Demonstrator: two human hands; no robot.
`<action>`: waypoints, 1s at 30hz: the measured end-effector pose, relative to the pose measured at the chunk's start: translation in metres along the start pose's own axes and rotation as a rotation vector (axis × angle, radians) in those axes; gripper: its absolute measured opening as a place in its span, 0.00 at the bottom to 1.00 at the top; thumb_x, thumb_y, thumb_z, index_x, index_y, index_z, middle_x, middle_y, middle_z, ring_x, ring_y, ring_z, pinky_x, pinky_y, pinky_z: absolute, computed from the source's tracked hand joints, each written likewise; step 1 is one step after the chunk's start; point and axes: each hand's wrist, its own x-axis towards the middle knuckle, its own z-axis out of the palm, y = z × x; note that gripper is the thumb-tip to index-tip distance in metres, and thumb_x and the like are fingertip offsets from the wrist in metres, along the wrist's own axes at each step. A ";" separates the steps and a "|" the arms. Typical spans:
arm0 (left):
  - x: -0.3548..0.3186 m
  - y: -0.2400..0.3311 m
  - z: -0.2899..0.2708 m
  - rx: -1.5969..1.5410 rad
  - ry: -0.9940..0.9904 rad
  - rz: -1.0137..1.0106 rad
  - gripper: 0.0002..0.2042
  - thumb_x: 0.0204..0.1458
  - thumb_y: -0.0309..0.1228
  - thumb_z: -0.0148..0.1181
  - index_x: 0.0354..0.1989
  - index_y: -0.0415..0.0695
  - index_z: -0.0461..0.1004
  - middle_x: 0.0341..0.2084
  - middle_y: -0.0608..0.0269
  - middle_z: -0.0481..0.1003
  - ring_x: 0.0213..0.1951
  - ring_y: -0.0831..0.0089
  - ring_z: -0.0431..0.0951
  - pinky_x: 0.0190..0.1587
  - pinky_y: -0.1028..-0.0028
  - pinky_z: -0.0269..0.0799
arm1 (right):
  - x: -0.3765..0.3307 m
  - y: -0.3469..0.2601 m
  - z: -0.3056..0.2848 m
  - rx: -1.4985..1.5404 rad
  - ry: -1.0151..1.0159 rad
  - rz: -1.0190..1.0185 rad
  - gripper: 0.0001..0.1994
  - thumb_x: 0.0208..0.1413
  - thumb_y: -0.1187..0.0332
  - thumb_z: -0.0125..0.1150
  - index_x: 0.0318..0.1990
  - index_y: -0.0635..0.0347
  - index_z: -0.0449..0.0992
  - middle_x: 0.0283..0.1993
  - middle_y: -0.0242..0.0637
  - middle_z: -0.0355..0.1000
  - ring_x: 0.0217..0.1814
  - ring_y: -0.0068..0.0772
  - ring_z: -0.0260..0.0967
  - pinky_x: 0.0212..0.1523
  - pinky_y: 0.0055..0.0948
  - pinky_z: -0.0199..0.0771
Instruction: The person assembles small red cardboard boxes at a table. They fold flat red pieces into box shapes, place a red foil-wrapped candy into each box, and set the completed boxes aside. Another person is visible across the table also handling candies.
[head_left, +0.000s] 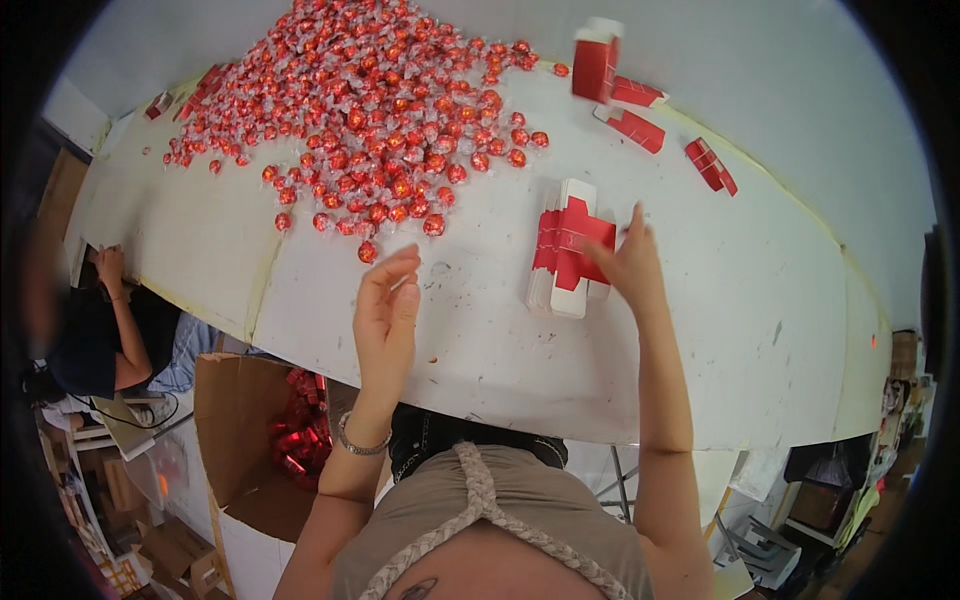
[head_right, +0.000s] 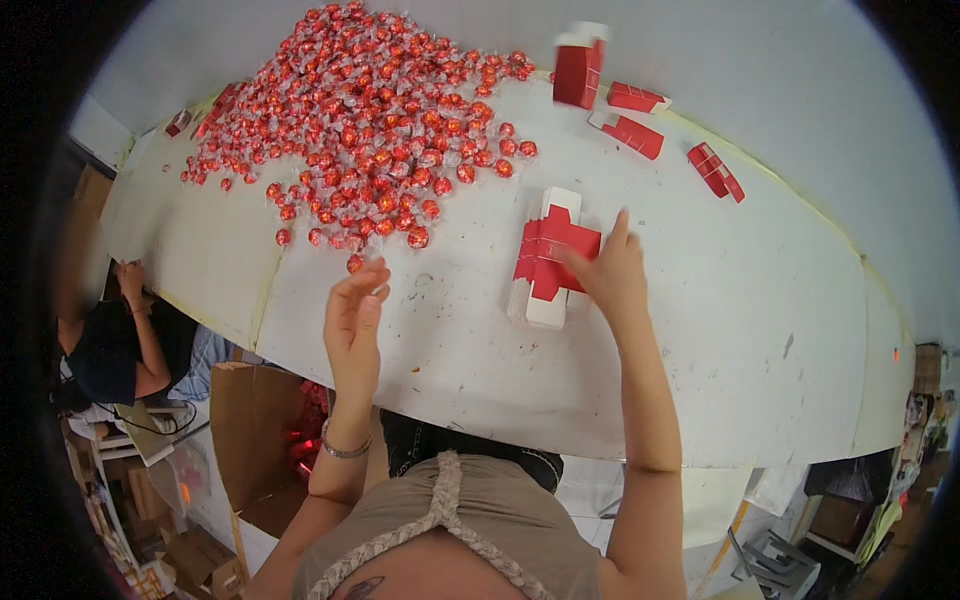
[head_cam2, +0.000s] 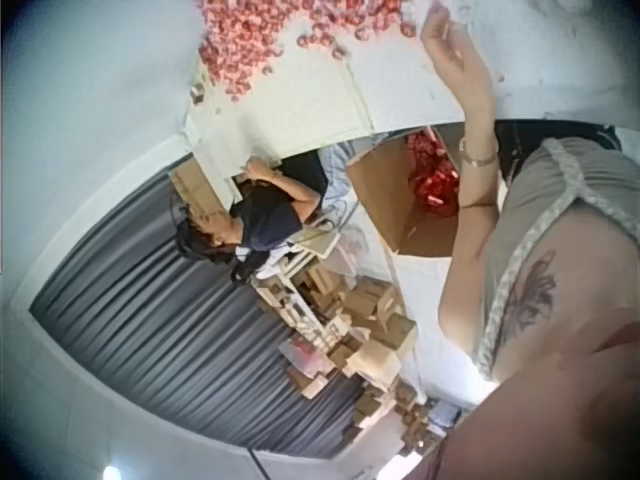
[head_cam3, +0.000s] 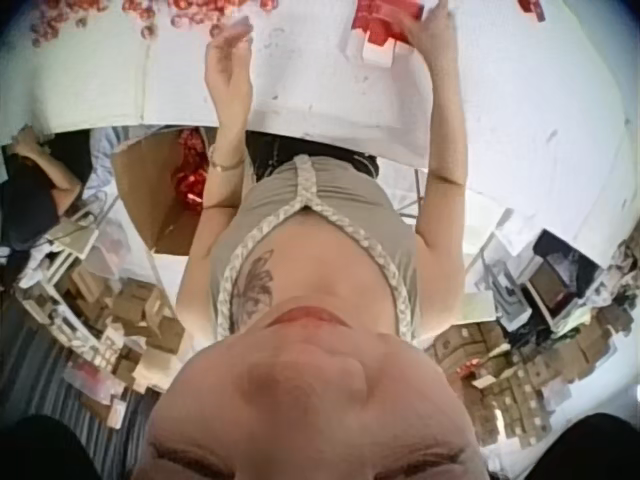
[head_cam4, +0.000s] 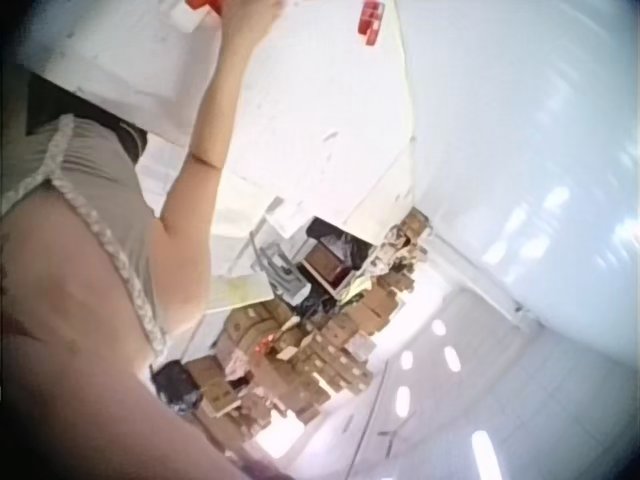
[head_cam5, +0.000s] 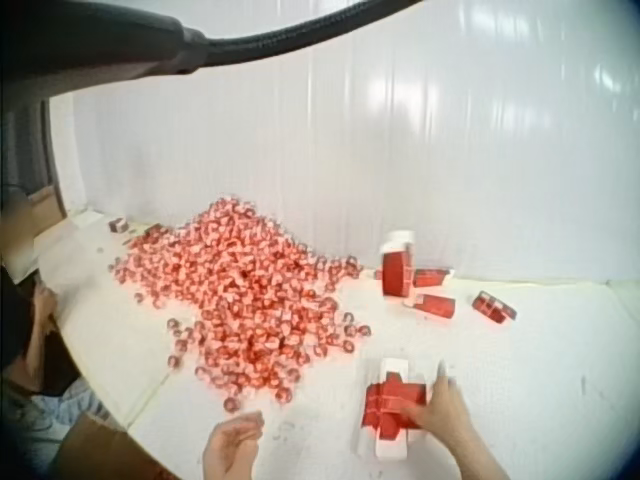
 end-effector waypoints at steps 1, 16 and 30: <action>-0.003 -0.006 0.003 -0.016 -0.020 -0.035 0.11 0.58 0.26 0.47 0.47 0.38 0.65 0.52 0.53 0.67 0.53 0.68 0.68 0.55 0.68 0.65 | -0.010 0.003 -0.002 0.158 -0.148 0.120 0.33 0.47 0.60 0.67 0.56 0.71 0.61 0.42 0.51 0.72 0.41 0.40 0.73 0.40 0.33 0.74; 0.033 -0.040 0.084 -0.028 -0.284 -0.165 0.20 0.60 0.28 0.46 0.60 0.37 0.57 0.56 0.54 0.63 0.56 0.69 0.66 0.55 0.71 0.64 | -0.017 -0.015 -0.010 0.155 -0.039 -0.017 0.17 0.57 0.60 0.55 0.31 0.70 0.72 0.26 0.41 0.68 0.25 0.32 0.64 0.28 0.30 0.65; 0.040 0.014 0.063 -0.837 -0.095 -0.457 0.17 0.59 0.29 0.43 0.56 0.40 0.59 0.42 0.60 0.71 0.42 0.72 0.75 0.48 0.62 0.73 | -0.072 -0.108 -0.040 0.501 -0.211 -0.447 0.11 0.51 0.74 0.58 0.43 0.65 0.74 0.36 0.41 0.68 0.33 0.41 0.69 0.32 0.32 0.70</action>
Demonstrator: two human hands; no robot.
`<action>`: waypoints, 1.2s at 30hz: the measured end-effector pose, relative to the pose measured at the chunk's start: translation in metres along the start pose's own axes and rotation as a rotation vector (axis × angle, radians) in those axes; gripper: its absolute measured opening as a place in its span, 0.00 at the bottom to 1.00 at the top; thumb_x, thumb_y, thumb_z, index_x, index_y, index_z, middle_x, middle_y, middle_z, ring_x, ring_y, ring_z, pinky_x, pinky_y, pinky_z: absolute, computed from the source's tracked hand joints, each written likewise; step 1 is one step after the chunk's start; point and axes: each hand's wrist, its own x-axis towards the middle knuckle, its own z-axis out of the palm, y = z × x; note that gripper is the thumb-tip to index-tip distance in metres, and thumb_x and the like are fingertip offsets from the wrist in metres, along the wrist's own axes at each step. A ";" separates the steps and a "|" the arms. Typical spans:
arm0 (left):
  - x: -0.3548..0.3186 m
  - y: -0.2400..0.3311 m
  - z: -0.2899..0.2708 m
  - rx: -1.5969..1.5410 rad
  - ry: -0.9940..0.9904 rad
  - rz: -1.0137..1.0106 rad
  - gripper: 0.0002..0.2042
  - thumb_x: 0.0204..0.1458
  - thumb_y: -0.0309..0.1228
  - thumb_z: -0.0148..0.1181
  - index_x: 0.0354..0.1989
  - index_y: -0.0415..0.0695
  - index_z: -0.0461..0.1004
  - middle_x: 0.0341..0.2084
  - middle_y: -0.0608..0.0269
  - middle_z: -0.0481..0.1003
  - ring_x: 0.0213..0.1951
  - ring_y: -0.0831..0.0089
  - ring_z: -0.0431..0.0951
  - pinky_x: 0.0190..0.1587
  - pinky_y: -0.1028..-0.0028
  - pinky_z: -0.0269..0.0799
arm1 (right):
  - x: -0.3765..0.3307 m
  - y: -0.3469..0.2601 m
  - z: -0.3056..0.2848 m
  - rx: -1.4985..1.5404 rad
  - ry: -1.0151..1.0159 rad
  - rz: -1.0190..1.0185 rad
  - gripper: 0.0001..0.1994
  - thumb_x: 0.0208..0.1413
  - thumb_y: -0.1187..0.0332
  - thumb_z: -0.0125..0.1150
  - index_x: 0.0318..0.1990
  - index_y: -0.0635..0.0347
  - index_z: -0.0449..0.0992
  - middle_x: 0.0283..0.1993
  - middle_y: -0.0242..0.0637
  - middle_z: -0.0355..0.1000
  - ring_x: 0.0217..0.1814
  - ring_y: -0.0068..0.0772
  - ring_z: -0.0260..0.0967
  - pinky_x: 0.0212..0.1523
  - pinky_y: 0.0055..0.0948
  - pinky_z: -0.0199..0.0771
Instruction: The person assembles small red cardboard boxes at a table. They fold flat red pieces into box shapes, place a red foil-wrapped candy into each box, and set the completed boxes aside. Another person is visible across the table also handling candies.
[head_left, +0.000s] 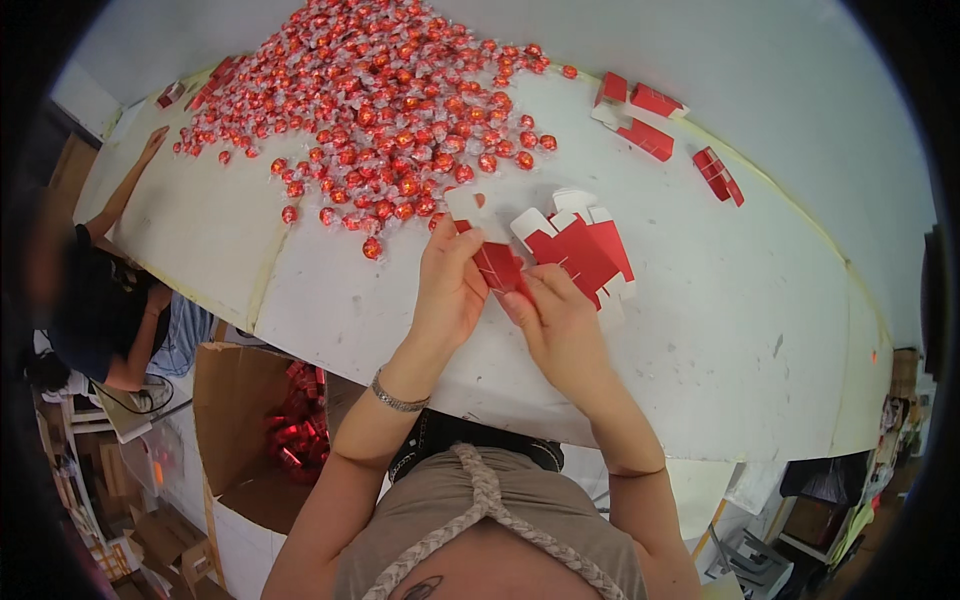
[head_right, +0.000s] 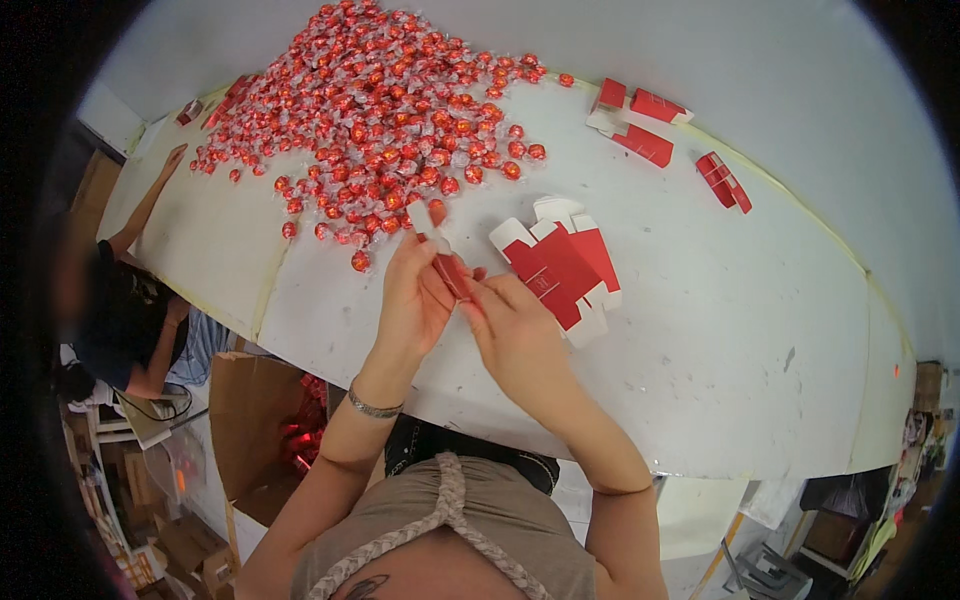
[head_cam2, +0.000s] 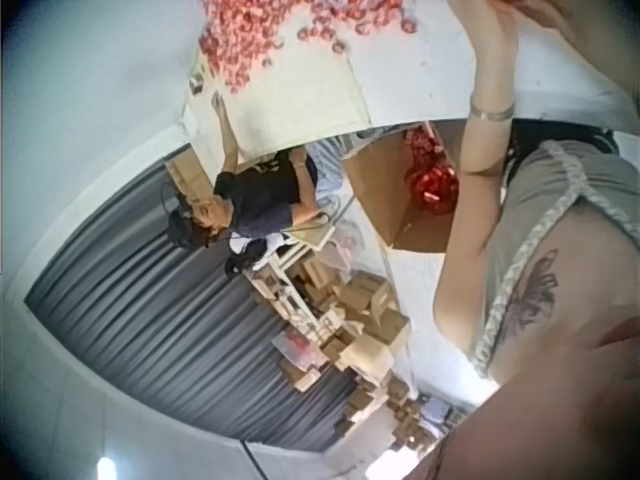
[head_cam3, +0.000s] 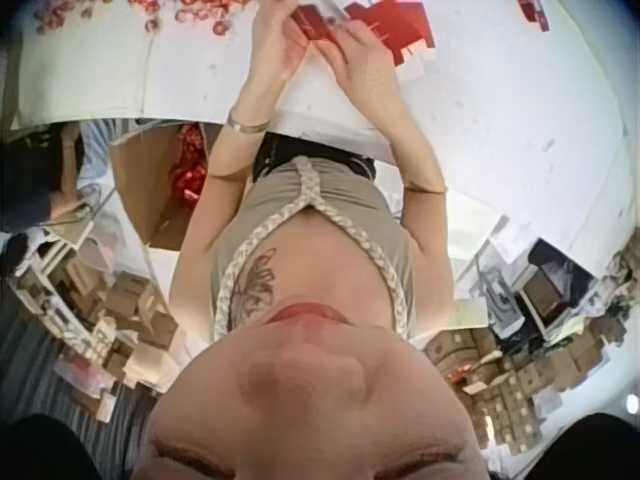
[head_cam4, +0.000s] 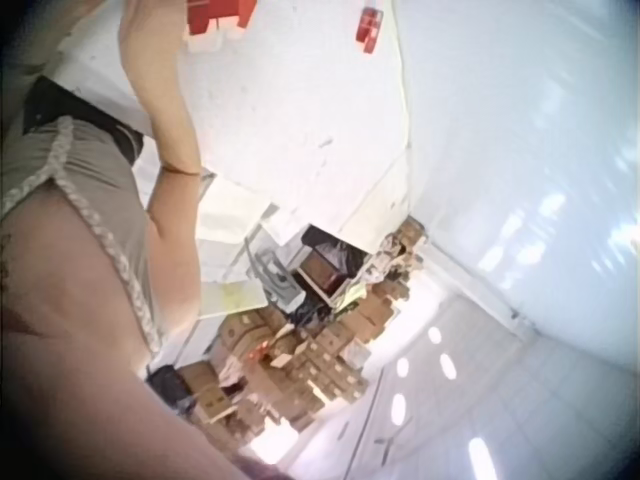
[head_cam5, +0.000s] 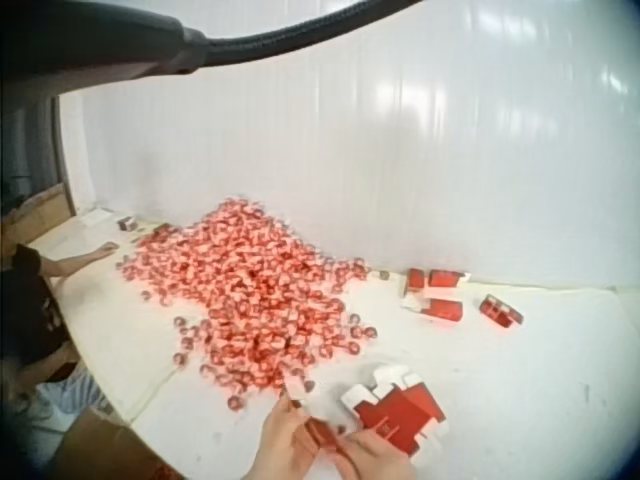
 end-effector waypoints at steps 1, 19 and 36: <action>0.000 0.000 -0.007 -0.063 -0.022 0.003 0.16 0.59 0.28 0.42 0.56 0.39 0.59 0.43 0.58 0.71 0.44 0.70 0.75 0.47 0.65 0.74 | 0.001 -0.002 0.002 0.008 -0.015 -0.004 0.12 0.51 0.74 0.59 0.43 0.65 0.74 0.36 0.41 0.68 0.33 0.41 0.69 0.32 0.33 0.70; -0.026 0.029 -0.024 -0.044 -0.173 0.045 0.33 0.55 0.30 0.52 0.66 0.42 0.42 0.58 0.44 0.60 0.60 0.56 0.61 0.59 0.61 0.60 | 0.004 -0.008 0.027 0.243 -0.125 0.324 0.34 0.41 0.58 0.71 0.53 0.62 0.60 0.43 0.48 0.69 0.40 0.45 0.72 0.39 0.36 0.73; -0.058 0.027 -0.026 0.930 -0.166 0.122 0.29 0.52 0.31 0.57 0.62 0.41 0.52 0.51 0.52 0.64 0.44 0.70 0.72 0.45 0.73 0.69 | 0.007 0.004 0.048 0.605 0.220 0.112 0.10 0.53 0.74 0.58 0.44 0.62 0.71 0.42 0.38 0.67 0.41 0.28 0.67 0.45 0.26 0.67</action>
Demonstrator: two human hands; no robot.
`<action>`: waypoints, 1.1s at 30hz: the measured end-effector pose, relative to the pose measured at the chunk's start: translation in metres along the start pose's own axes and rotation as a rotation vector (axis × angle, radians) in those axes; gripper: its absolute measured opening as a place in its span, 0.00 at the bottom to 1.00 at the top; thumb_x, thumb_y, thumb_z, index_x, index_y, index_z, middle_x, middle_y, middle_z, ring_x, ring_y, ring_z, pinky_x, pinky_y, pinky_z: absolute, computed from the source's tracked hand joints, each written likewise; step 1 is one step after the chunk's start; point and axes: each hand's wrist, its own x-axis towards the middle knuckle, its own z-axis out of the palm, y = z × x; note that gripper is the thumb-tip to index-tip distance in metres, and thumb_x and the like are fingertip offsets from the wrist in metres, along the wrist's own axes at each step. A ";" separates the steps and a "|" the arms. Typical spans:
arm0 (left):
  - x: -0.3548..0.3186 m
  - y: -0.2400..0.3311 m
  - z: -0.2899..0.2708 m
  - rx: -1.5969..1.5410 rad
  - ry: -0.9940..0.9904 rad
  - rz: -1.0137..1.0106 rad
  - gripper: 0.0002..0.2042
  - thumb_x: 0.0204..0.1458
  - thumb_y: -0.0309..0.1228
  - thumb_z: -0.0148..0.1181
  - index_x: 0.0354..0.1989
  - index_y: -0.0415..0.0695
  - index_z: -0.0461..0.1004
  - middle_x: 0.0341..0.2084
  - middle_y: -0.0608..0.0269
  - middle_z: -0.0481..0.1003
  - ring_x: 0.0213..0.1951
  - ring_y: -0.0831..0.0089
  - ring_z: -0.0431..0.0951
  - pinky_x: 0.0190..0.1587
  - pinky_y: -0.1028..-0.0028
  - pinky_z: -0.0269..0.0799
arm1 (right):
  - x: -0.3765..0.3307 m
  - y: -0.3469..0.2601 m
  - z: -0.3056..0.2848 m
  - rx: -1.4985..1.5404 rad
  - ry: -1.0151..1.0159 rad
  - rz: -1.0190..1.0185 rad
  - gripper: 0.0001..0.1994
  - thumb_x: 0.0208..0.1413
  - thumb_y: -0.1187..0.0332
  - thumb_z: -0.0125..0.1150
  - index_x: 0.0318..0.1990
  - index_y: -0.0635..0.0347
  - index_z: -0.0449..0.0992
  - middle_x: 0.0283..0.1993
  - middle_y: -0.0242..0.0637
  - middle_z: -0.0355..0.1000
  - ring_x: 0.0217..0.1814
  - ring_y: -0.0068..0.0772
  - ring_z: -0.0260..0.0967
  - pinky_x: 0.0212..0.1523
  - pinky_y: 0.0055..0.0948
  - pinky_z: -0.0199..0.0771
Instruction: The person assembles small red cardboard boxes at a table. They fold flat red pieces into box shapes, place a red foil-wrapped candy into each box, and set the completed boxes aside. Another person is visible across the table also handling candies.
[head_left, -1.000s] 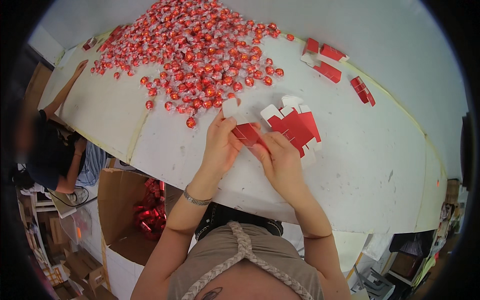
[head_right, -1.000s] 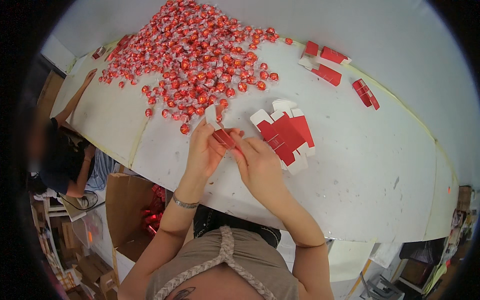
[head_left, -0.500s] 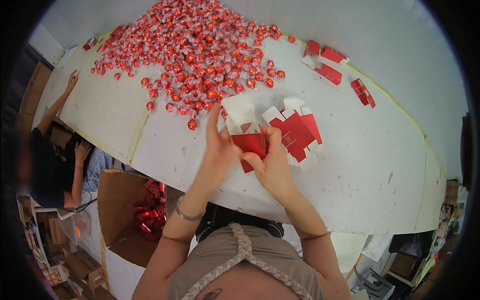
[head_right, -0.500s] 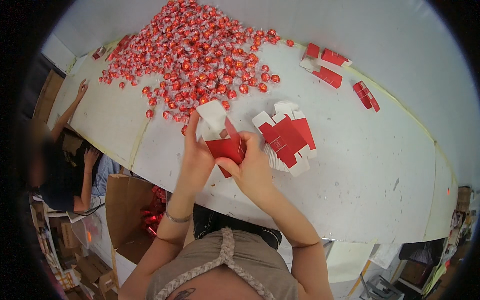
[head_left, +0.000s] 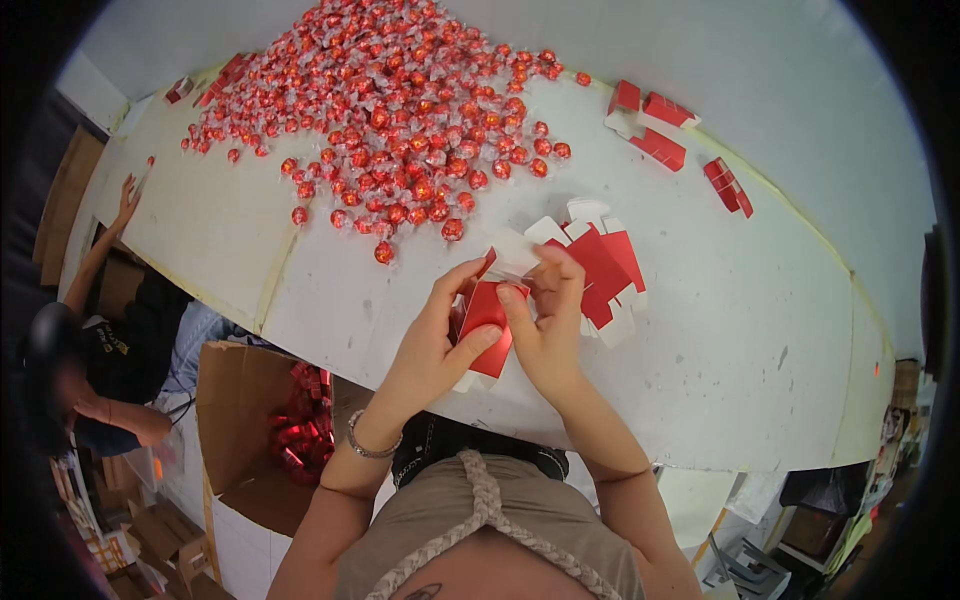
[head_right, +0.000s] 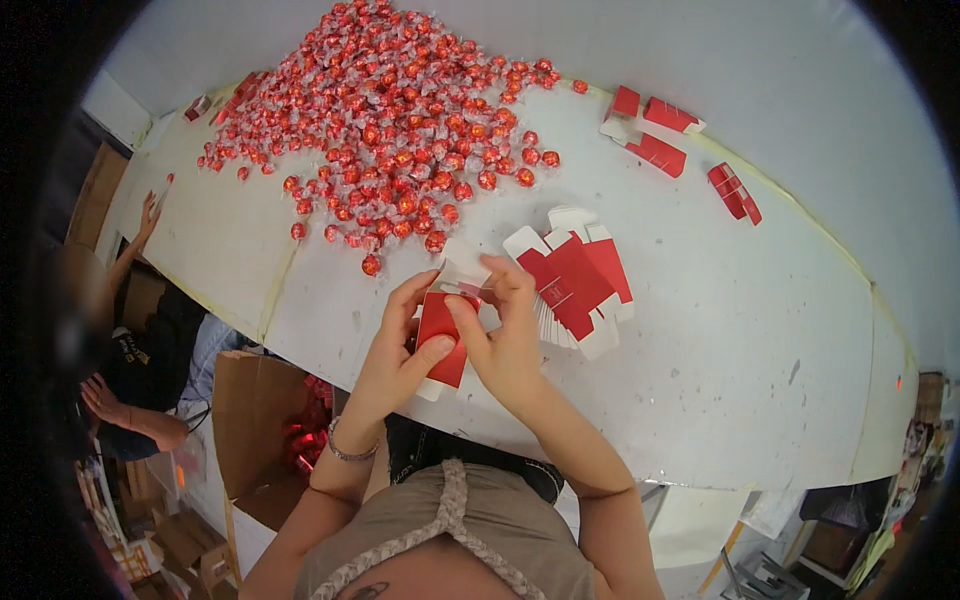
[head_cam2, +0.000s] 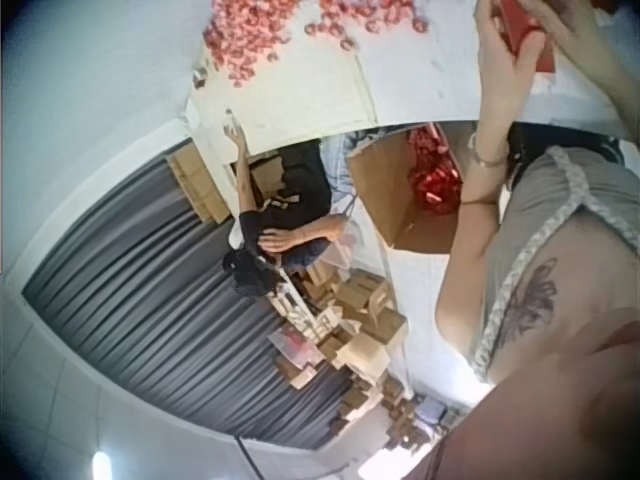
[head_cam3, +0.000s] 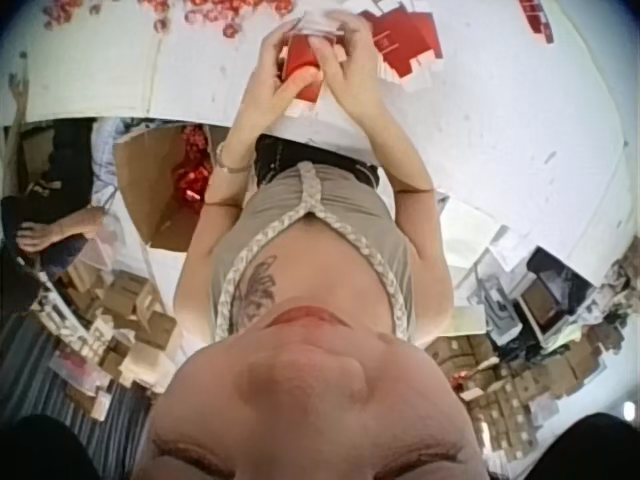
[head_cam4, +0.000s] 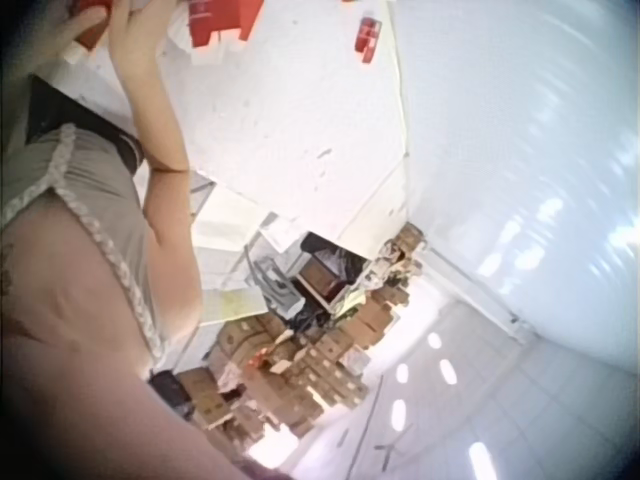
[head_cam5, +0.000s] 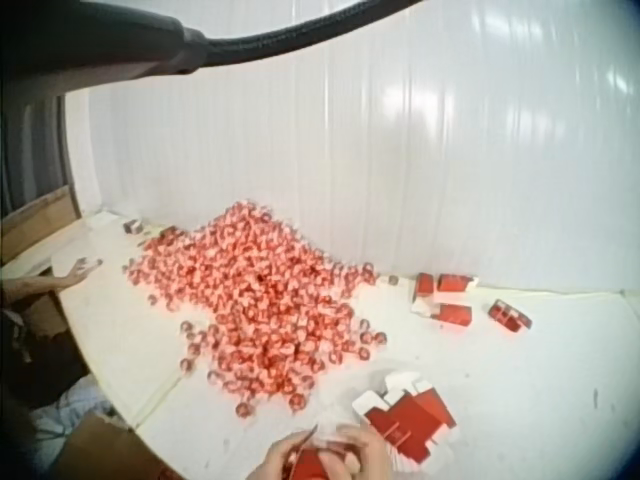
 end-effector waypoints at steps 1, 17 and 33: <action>0.001 0.001 -0.003 -0.024 -0.008 -0.030 0.29 0.52 0.30 0.57 0.61 0.42 0.53 0.52 0.53 0.64 0.43 0.70 0.71 0.45 0.73 0.69 | 0.001 -0.001 0.000 0.045 -0.009 0.044 0.11 0.53 0.74 0.58 0.45 0.63 0.70 0.43 0.38 0.67 0.42 0.27 0.68 0.46 0.26 0.67; -0.018 -0.004 -0.011 -0.036 -0.083 0.053 0.27 0.56 0.28 0.52 0.62 0.40 0.49 0.51 0.55 0.61 0.47 0.71 0.67 0.49 0.71 0.65 | 0.016 -0.026 -0.017 0.240 -0.295 0.493 0.11 0.55 0.77 0.54 0.46 0.68 0.74 0.45 0.42 0.74 0.47 0.26 0.71 0.50 0.25 0.70; -0.024 -0.022 -0.006 -0.139 0.012 0.036 0.25 0.57 0.26 0.48 0.62 0.41 0.47 0.59 0.53 0.55 0.57 0.63 0.62 0.58 0.66 0.57 | 0.017 -0.034 -0.057 -0.142 -0.615 0.349 0.18 0.52 0.73 0.59 0.51 0.68 0.70 0.52 0.48 0.70 0.47 0.28 0.72 0.37 0.23 0.74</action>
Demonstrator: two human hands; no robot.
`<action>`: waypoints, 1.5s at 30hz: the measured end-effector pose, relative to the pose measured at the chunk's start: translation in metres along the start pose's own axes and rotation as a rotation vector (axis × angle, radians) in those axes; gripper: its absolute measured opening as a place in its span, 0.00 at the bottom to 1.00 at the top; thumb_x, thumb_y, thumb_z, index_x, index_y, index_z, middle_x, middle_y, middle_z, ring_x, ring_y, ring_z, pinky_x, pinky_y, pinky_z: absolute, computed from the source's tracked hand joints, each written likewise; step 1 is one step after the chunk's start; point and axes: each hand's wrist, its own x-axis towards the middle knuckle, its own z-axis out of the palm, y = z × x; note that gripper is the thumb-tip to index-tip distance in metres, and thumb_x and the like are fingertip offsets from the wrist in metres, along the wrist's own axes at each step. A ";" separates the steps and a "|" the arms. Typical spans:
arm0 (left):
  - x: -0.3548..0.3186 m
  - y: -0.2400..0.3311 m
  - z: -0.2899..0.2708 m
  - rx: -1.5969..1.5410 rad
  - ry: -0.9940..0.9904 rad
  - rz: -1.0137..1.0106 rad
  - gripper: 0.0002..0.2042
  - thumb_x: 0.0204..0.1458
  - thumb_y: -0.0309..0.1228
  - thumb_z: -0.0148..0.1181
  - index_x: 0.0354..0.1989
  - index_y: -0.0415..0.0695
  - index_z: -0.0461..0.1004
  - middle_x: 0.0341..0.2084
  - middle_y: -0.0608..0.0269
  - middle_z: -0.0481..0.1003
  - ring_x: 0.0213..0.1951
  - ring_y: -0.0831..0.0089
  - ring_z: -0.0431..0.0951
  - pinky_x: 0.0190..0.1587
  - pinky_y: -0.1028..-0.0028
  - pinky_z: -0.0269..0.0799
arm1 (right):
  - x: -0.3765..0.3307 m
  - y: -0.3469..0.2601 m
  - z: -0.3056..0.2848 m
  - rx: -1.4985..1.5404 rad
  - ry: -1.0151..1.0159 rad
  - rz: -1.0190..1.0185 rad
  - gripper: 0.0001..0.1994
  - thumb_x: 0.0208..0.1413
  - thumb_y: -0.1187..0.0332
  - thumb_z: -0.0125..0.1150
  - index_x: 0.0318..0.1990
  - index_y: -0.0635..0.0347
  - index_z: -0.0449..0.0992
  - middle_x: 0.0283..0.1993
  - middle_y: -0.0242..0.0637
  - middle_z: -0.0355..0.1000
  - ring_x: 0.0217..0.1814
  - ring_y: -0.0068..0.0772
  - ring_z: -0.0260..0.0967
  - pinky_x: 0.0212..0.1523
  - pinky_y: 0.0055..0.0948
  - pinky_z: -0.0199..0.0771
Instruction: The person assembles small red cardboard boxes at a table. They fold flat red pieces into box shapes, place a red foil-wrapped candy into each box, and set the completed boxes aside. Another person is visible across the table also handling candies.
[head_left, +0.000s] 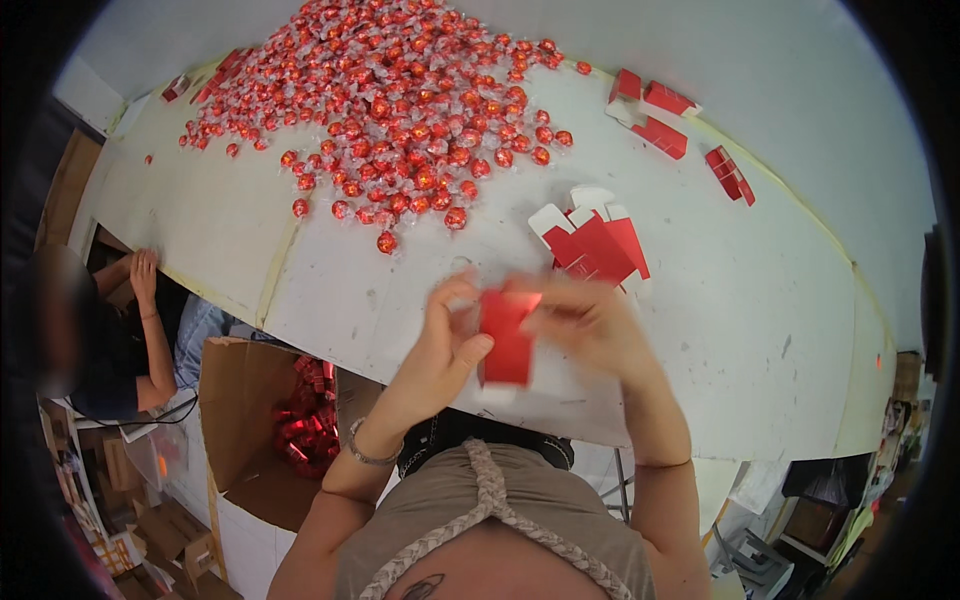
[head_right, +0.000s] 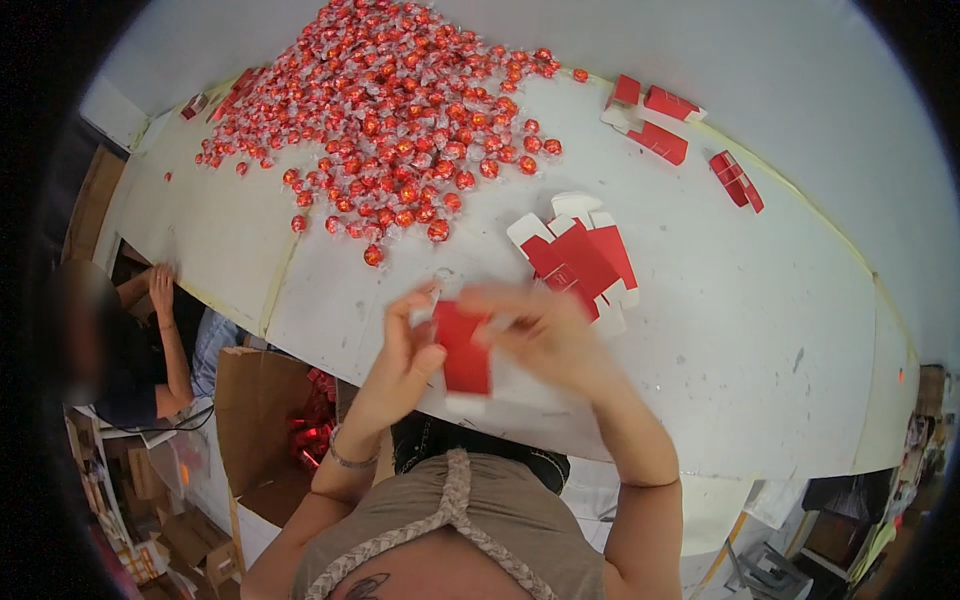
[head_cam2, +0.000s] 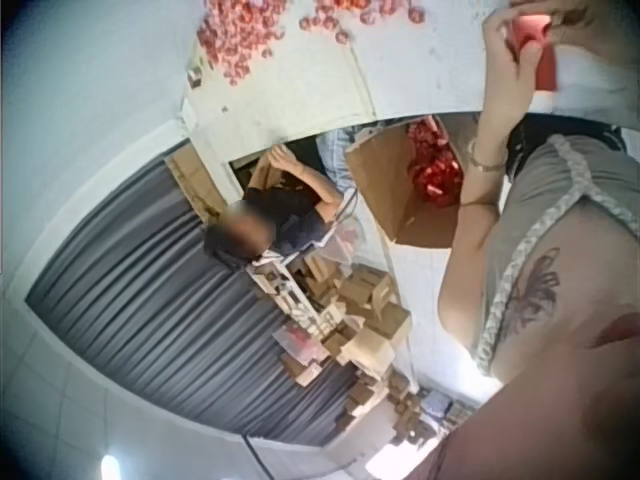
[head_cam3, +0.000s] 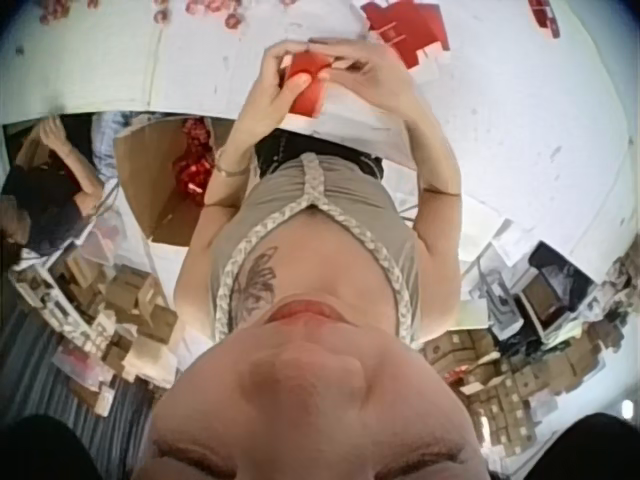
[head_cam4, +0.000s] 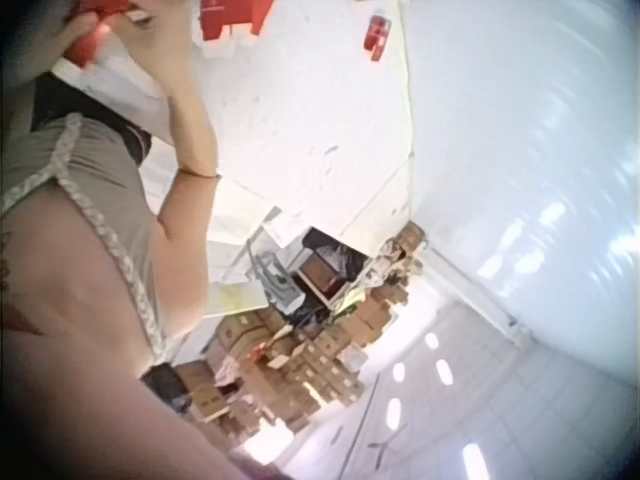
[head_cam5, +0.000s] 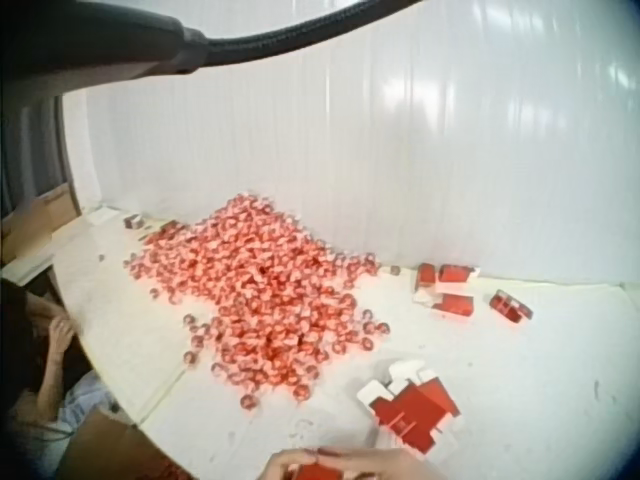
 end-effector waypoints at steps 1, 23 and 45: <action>0.008 -0.002 0.000 -0.019 0.135 0.112 0.25 0.58 0.26 0.47 0.62 0.41 0.47 0.60 0.53 0.53 0.59 0.62 0.60 0.59 0.65 0.56 | 0.007 -0.008 -0.020 0.061 0.229 0.086 0.21 0.52 0.71 0.60 0.53 0.69 0.68 0.51 0.50 0.70 0.48 0.29 0.70 0.37 0.24 0.75; 0.046 -0.022 0.016 -0.531 0.220 -0.162 0.14 0.59 0.32 0.49 0.50 0.40 0.61 0.29 0.68 0.65 0.39 0.79 0.73 0.45 0.72 0.72 | -0.008 0.019 0.045 -0.403 0.320 -0.204 0.12 0.54 0.72 0.56 0.46 0.62 0.74 0.33 0.39 0.67 0.29 0.39 0.67 0.28 0.33 0.68; 0.017 -0.002 0.015 -0.171 0.087 0.059 0.35 0.51 0.21 0.46 0.67 0.44 0.38 0.61 0.50 0.54 0.60 0.61 0.60 0.57 0.64 0.63 | 0.024 0.028 0.076 0.156 0.590 -0.136 0.31 0.48 0.61 0.65 0.56 0.61 0.58 0.42 0.46 0.69 0.39 0.41 0.72 0.38 0.33 0.73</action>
